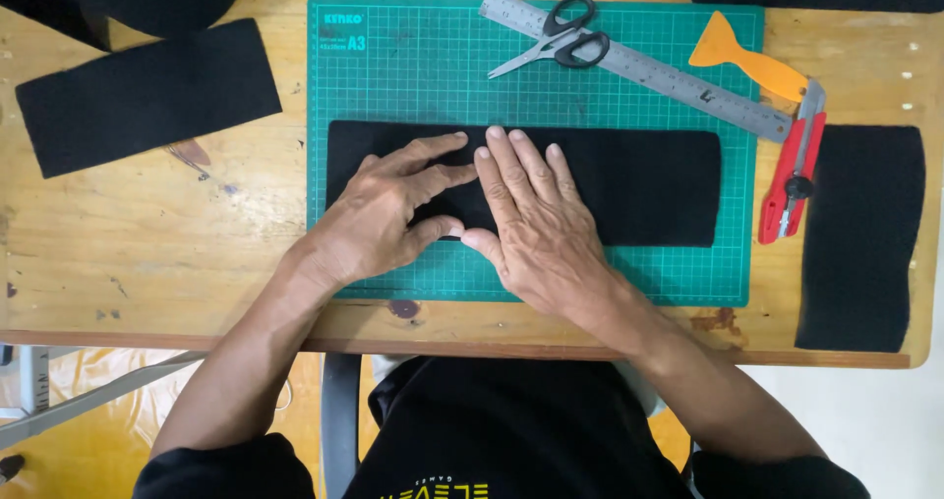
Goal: Measuring and marking a piece of black fabric on a cutting mat using a metal ruler and a marking tool
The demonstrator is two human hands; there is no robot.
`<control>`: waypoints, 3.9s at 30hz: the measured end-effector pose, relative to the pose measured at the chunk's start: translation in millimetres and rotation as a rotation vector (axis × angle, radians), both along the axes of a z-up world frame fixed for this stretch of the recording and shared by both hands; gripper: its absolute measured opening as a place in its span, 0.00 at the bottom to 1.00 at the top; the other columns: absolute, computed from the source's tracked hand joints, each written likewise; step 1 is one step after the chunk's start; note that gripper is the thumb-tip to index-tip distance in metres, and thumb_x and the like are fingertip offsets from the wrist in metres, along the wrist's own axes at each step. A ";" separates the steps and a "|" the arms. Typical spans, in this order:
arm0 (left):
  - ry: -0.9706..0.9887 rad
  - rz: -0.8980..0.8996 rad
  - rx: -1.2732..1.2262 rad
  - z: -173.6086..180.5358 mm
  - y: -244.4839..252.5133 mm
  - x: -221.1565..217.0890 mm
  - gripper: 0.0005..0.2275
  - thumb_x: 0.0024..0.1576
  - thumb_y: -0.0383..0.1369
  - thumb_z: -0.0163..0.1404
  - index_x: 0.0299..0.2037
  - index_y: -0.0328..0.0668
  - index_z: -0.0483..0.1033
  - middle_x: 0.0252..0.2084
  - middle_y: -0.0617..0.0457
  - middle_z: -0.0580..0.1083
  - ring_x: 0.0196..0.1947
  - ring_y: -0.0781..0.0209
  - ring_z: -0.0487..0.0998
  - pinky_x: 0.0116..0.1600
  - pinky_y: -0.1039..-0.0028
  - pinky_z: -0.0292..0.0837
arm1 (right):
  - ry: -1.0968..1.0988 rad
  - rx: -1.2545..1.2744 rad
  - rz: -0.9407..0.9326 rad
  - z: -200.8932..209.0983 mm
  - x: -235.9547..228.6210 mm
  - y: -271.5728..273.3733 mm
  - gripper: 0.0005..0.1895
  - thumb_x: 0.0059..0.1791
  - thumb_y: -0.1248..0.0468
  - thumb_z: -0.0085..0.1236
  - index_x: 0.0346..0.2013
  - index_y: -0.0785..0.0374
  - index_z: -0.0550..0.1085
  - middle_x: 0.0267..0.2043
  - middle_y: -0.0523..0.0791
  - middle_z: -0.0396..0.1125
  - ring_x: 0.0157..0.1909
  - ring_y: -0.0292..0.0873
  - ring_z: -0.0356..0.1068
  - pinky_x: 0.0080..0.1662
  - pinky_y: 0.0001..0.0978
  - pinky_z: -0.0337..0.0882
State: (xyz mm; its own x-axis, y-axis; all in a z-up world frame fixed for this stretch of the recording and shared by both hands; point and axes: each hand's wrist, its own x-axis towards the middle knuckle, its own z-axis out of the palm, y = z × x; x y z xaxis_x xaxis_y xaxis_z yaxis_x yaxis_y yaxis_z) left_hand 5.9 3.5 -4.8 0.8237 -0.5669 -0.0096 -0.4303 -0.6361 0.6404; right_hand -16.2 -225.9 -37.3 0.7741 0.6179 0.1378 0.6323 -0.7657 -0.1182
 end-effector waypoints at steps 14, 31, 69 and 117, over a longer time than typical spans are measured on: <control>0.021 0.026 0.028 3.9 -1.5 1.6 0.24 0.56 0.41 0.59 0.64 0.52 0.73 0.74 0.52 0.63 0.67 0.50 0.71 0.53 0.37 0.64 | 0.018 0.034 -0.213 4.3 4.4 -58.9 0.39 0.60 0.43 0.37 0.77 0.67 0.48 0.81 0.55 0.41 0.81 0.59 0.44 0.76 0.57 0.49; 0.051 0.096 0.073 4.6 -5.8 -0.1 0.26 0.52 0.44 0.60 0.63 0.57 0.74 0.73 0.56 0.66 0.71 0.55 0.67 0.57 0.39 0.62 | 0.060 0.025 -0.264 5.6 14.9 -106.4 0.42 0.59 0.39 0.31 0.77 0.67 0.47 0.81 0.55 0.39 0.82 0.56 0.39 0.78 0.53 0.42; -0.051 -0.146 -0.035 -1.8 12.4 19.8 0.23 0.57 0.36 0.58 0.62 0.39 0.72 0.73 0.44 0.62 0.68 0.49 0.70 0.58 0.58 0.73 | 0.040 0.001 -0.247 12.1 13.2 -98.2 0.41 0.59 0.43 0.31 0.76 0.72 0.51 0.80 0.60 0.42 0.80 0.62 0.43 0.76 0.56 0.44; 0.062 -0.097 -0.079 6.3 9.4 15.2 0.22 0.54 0.30 0.61 0.60 0.36 0.72 0.73 0.42 0.62 0.51 0.53 0.81 0.51 0.67 0.78 | 0.213 0.025 -0.332 36.3 133.7 -128.5 0.04 0.58 0.67 0.57 0.40 0.63 0.77 0.39 0.53 0.67 0.43 0.59 0.67 0.42 0.55 0.67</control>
State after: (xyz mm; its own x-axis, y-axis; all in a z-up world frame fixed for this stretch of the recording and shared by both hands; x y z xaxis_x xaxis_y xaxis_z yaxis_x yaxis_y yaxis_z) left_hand 21.0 12.9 1.5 0.7645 -0.6445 -0.0112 -0.4452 -0.5404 0.7140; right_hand 117.5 -354.5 -1.0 0.9441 0.3277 -0.0358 0.3101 -0.9197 -0.2408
